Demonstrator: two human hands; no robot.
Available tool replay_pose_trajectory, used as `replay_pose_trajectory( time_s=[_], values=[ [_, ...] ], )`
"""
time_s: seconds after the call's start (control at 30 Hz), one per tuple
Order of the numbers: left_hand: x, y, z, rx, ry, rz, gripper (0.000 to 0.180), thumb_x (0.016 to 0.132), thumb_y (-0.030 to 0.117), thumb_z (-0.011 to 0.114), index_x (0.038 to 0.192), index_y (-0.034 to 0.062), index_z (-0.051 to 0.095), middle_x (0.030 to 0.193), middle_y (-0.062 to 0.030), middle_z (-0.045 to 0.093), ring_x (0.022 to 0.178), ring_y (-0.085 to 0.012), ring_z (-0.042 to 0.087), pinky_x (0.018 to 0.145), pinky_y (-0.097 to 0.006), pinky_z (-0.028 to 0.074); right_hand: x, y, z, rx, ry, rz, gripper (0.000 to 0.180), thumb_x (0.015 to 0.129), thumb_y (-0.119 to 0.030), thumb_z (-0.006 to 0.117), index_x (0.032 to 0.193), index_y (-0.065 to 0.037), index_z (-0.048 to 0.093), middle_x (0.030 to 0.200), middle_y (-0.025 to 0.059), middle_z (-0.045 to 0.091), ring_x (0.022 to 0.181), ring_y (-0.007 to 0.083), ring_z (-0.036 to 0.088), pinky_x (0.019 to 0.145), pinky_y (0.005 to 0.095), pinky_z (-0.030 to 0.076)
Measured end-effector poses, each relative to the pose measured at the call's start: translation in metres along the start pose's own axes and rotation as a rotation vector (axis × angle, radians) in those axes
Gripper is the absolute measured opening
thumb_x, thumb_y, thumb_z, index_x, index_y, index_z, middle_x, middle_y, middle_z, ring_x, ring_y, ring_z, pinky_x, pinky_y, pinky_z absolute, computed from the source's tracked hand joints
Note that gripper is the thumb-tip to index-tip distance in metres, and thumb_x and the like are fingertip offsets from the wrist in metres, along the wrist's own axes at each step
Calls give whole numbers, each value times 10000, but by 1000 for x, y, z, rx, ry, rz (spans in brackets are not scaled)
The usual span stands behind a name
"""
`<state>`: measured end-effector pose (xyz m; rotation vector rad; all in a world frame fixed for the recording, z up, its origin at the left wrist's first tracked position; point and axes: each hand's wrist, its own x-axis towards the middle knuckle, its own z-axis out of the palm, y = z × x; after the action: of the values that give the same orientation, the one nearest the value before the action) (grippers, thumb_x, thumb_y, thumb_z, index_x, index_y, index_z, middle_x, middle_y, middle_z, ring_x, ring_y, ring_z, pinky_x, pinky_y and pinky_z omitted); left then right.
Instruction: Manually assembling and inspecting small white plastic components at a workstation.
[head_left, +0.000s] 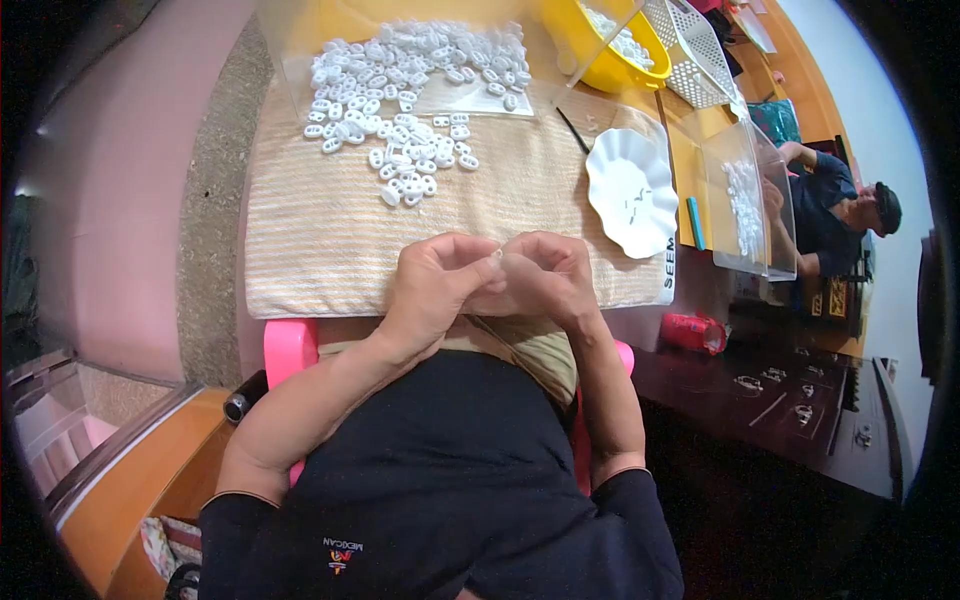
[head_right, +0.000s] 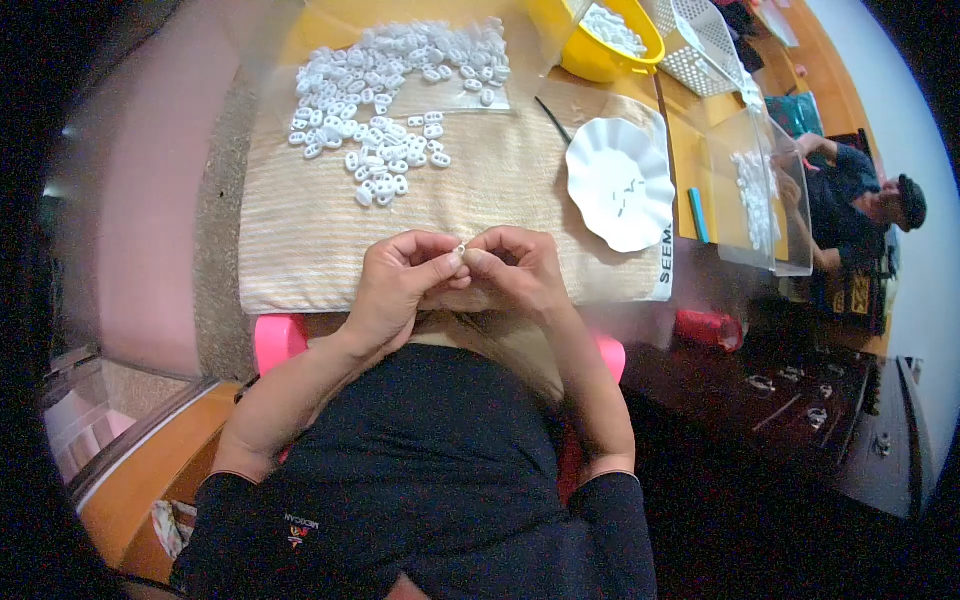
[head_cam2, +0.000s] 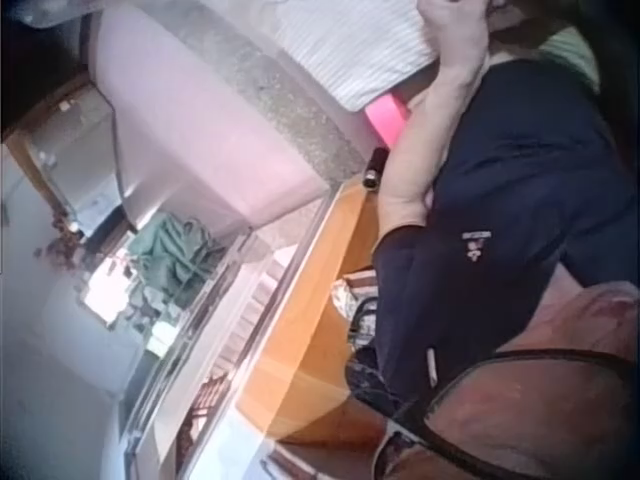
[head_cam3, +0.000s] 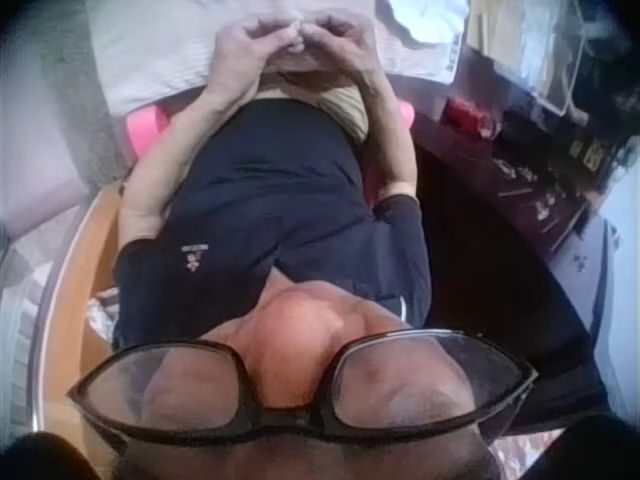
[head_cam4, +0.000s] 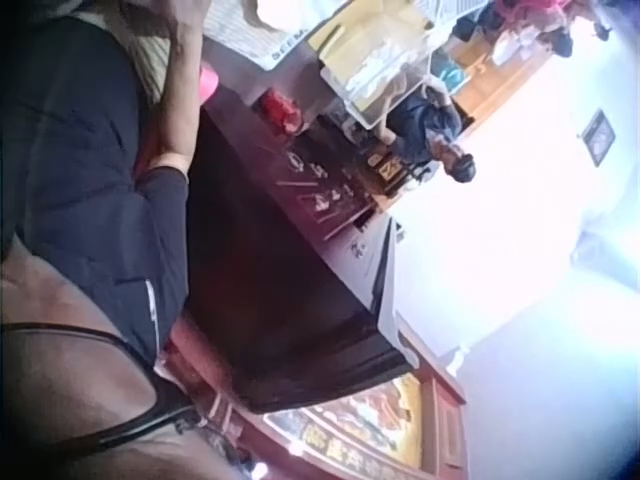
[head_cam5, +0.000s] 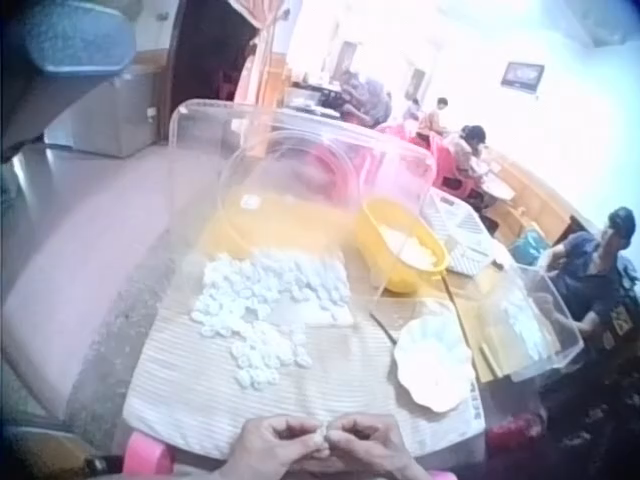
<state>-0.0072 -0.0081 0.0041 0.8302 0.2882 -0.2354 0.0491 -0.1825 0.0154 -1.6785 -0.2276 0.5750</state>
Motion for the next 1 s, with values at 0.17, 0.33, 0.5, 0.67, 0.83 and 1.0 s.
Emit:
replay_pose_trajectory(
  time_s=[0.17,0.33,0.5,0.67,0.83,1.0],
  values=[
    [0,6,3,-17,6,-22,148,879,22,655,1016,-25,624,872,-89,684,765,-122,667,719,-236,565,0,2,0,31,30,-41,113,896,-73,658,932,32,681,832,29,685,761,71,618,690,220,512],
    [1,8,1,-20,-9,-21,151,878,65,678,1001,-11,635,857,-69,674,757,-113,651,699,-228,541,0,2,0,112,16,-33,126,912,-74,648,961,37,681,857,37,689,778,78,621,711,221,518],
    [4,10,-2,-52,-1,-29,152,870,59,680,999,-8,634,841,-68,673,740,-110,644,701,-229,530,0,-15,3,175,30,-43,150,908,-78,654,1000,39,678,874,51,692,769,96,632,702,231,526],
    [4,13,-3,-144,18,12,135,893,7,628,1025,-14,613,910,-90,662,819,-149,665,762,-274,579,20,-22,-6,-32,61,-164,149,890,-34,621,1011,32,677,863,17,681,776,68,605,693,216,492],
    [2,16,-1,-195,36,36,131,889,-1,631,1018,-11,614,930,-86,653,844,-152,658,779,-287,583,60,-22,-8,-499,112,-308,170,857,-49,658,1015,7,680,842,34,668,719,79,581,627,245,477],
    [1,15,-3,-229,41,61,132,885,-1,637,1016,-7,615,925,-83,656,841,-152,660,783,-288,584,89,-31,13,-898,190,-467,193,815,-102,671,989,-19,688,867,124,668,731,251,645,659,332,502]
  ],
)
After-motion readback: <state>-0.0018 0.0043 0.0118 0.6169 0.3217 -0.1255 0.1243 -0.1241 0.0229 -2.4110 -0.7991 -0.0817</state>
